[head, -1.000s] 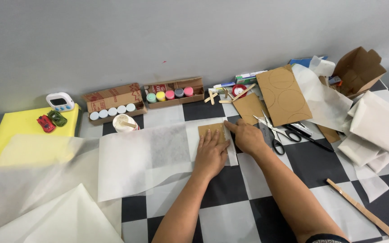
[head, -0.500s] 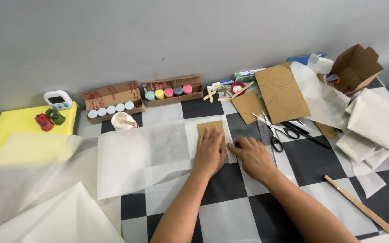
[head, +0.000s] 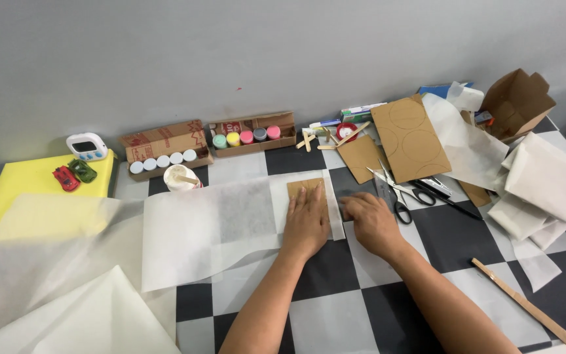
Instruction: Folding, marking, and cutting thin white paper to size using a ruler, pen, and scissors on a workspace.
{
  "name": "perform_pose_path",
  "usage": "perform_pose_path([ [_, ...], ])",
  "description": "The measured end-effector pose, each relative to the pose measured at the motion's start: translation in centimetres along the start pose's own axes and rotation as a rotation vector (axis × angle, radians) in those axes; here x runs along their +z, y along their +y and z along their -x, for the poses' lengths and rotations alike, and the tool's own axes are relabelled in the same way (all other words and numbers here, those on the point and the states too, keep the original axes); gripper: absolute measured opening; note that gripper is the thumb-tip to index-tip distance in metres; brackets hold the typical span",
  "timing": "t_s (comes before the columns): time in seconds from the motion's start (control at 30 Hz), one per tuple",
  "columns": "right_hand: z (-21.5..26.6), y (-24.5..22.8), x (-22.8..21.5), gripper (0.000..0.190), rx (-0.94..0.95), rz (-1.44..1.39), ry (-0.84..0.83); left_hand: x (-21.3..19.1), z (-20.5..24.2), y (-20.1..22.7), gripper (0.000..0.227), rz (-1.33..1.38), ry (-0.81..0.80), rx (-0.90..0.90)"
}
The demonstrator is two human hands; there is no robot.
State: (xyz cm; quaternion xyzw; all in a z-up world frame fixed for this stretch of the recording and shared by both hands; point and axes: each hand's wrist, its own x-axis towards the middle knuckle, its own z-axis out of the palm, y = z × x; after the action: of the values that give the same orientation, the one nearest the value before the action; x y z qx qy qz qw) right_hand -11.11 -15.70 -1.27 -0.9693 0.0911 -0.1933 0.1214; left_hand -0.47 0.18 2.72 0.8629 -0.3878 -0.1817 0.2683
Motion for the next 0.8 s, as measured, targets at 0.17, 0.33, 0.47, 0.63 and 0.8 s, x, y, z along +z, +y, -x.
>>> perform_pose_path([
  [0.17, -1.8, 0.2, 1.1, 0.025, -0.084, 0.083, -0.138, 2.0, -0.5, -1.8, 0.059, -0.021, 0.077, 0.126],
  [0.33, -4.4, 2.5, 4.1, 0.026, -0.025, 0.085, -0.176, 2.1, -0.6, -1.8, 0.052, -0.036, 0.09, 0.132],
  [0.47, -5.5, 3.6, 5.5, 0.024, 0.024, 0.111, -0.254, 1.9, -0.6, -1.8, 0.058, -0.013, 0.067, 0.117],
  [0.63, -5.7, 3.3, 5.0, 0.023, 0.041, 0.122, -0.305, 2.3, -0.8, -2.1, 0.059, 0.016, 0.08, 0.116],
  [0.8, -5.1, 5.4, 4.8, 0.015, 0.262, -0.305, -0.116, 3.2, -1.3, -2.8, 0.055, -0.03, 0.102, 0.107],
])
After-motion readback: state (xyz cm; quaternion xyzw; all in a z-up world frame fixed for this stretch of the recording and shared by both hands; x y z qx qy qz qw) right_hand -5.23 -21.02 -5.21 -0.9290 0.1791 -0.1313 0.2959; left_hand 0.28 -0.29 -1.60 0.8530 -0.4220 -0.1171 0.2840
